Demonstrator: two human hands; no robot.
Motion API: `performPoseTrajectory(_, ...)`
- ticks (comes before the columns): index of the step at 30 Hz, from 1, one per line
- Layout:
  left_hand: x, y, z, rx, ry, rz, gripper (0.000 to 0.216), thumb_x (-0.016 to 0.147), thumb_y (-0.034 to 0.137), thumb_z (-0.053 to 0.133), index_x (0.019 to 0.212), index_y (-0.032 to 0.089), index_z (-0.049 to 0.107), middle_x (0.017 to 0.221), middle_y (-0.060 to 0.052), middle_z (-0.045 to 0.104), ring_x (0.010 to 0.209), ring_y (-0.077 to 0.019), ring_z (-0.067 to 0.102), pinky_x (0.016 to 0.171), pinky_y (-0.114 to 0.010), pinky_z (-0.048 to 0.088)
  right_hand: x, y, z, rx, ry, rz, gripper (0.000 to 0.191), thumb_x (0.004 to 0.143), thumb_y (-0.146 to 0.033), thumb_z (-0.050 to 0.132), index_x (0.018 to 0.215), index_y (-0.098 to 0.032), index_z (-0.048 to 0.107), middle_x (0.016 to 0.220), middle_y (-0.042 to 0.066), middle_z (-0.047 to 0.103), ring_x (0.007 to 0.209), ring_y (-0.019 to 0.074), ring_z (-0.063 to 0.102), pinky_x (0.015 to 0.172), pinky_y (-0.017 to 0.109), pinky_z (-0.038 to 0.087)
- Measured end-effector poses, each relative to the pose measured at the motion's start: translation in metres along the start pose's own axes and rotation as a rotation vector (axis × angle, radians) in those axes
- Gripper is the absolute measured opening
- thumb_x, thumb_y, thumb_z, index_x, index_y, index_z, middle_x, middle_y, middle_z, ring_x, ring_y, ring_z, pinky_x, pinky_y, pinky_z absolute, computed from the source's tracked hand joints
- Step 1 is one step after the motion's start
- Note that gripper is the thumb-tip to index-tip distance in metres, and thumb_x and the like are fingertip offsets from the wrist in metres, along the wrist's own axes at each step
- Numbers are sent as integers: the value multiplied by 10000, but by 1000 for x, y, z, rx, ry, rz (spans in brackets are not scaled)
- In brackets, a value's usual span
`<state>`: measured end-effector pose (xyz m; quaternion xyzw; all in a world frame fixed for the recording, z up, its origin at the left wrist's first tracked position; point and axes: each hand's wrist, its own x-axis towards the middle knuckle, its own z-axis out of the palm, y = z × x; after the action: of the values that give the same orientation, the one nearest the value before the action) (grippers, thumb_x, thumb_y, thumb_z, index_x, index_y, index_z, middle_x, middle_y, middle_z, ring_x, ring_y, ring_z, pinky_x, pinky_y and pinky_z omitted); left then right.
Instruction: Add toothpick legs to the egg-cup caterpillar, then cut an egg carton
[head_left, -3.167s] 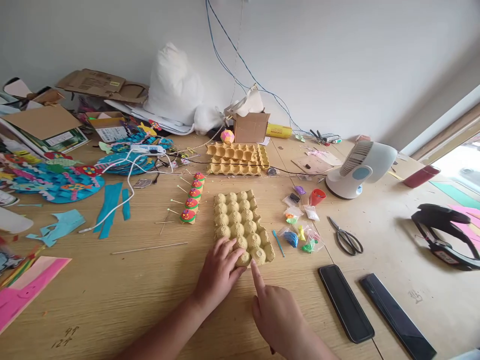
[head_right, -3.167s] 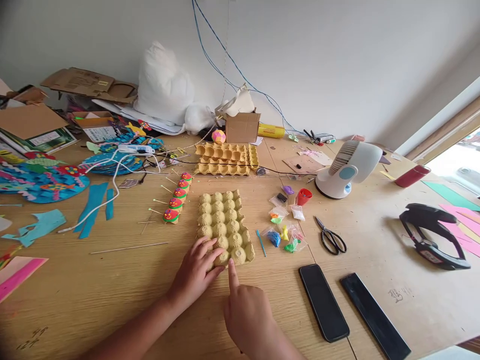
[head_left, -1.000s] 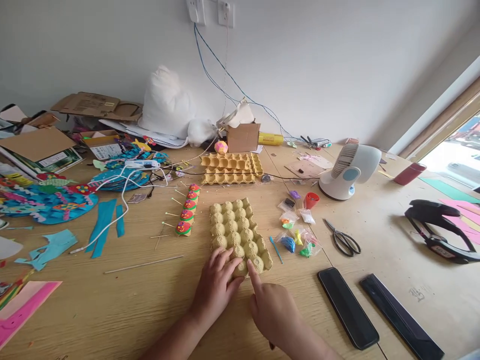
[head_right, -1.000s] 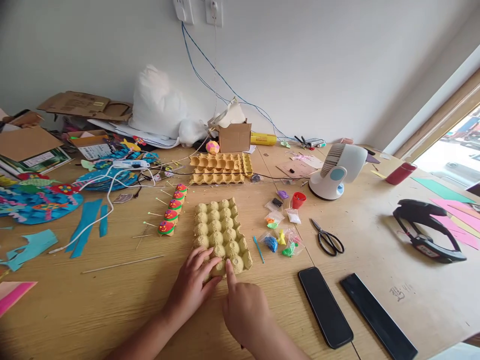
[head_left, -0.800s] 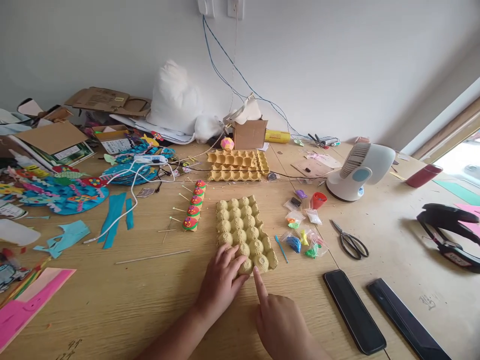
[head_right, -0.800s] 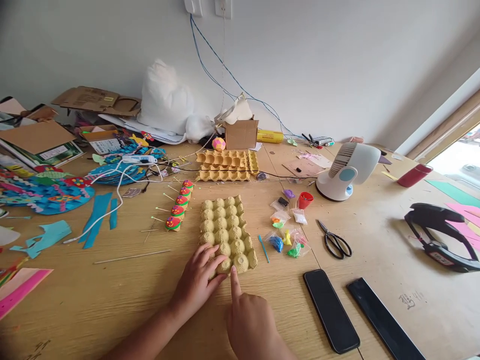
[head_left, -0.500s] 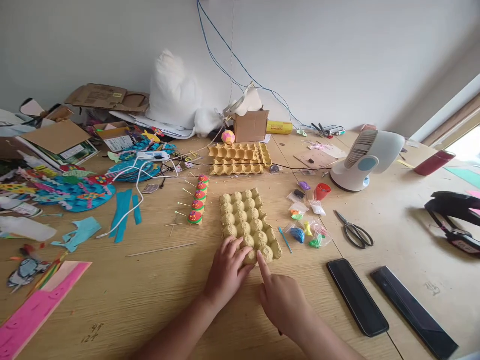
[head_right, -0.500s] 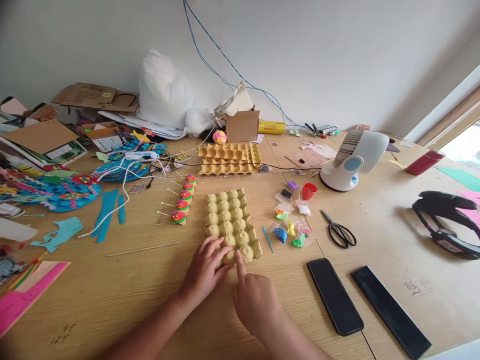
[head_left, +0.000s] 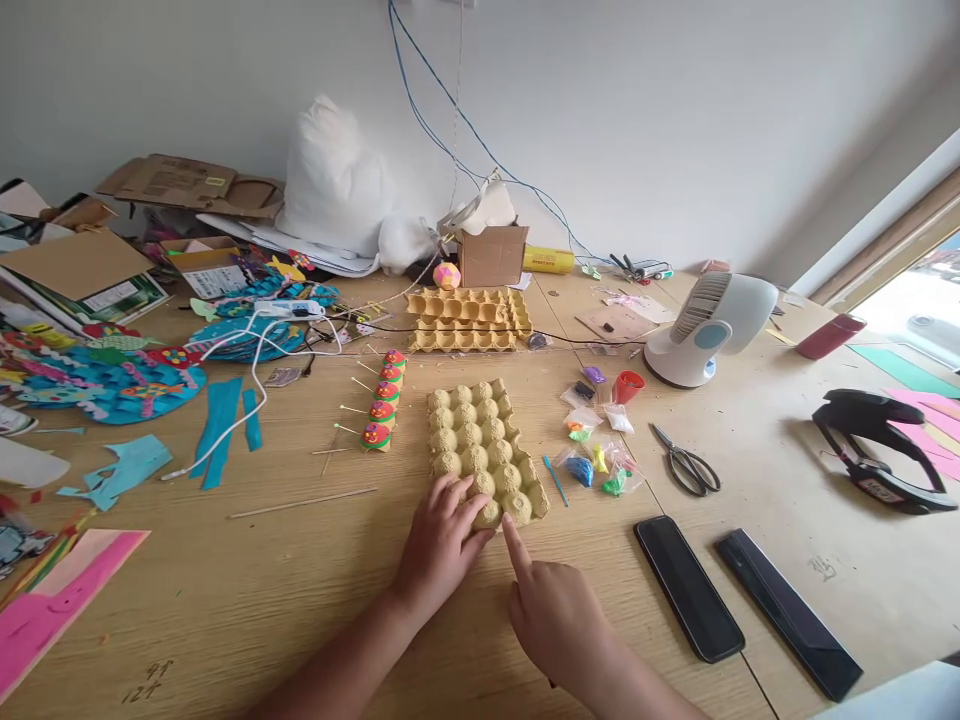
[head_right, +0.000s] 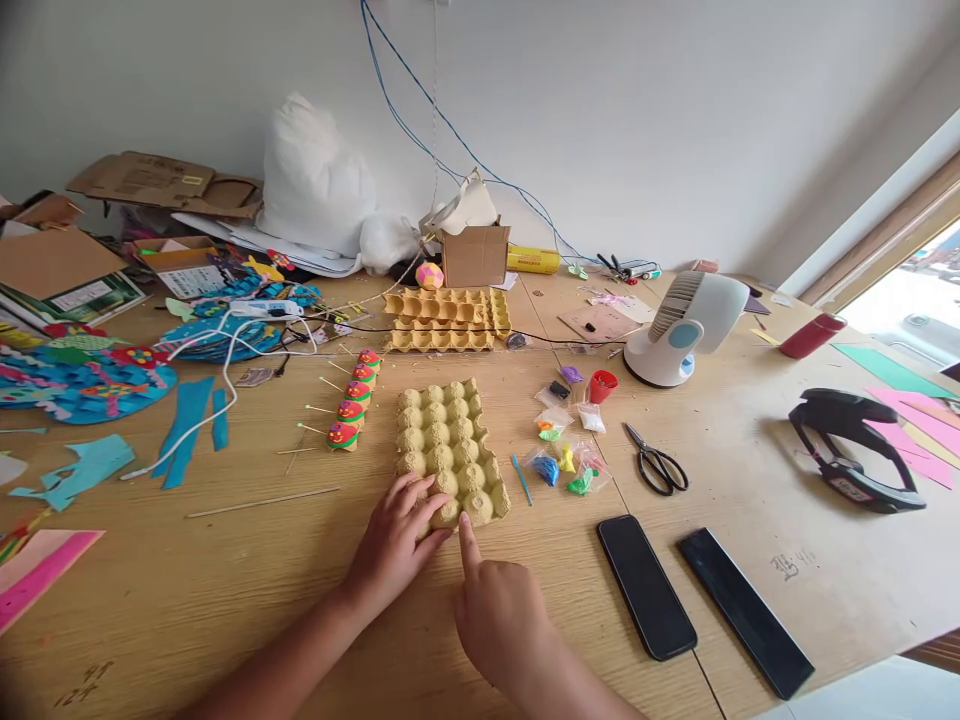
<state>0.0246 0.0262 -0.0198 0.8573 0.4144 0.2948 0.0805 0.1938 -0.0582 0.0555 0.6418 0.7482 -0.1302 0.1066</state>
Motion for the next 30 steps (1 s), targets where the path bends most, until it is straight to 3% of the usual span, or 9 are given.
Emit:
performPoseTrajectory(13,1,0,-2,9,-15,-1,332,943,391,624,1247,257,629,1351,-105,563,1337,-339,427,1100,-561,450,0,0,2,-9,20,-5,698,935,-207,436,1597,-72,259,842,108,778,704,236,729,563,302,460)
performPoseTrajectory(26,1,0,-4,24,-1,-5,341,934,412,638,1238,256,637,1356,-105,568,1333,-344,428,1101,-550,443,2,-1,0,-7,34,-3,704,970,-231,411,1619,-98,172,860,89,777,762,232,740,589,300,466)
performPoseTrajectory(30,1,2,-6,21,-22,-25,324,933,392,642,1230,264,641,1360,-98,567,1347,-339,420,1104,-541,442,-2,-2,2,-28,6,-2,704,976,-228,406,1619,-84,159,827,80,772,696,224,728,556,300,448)
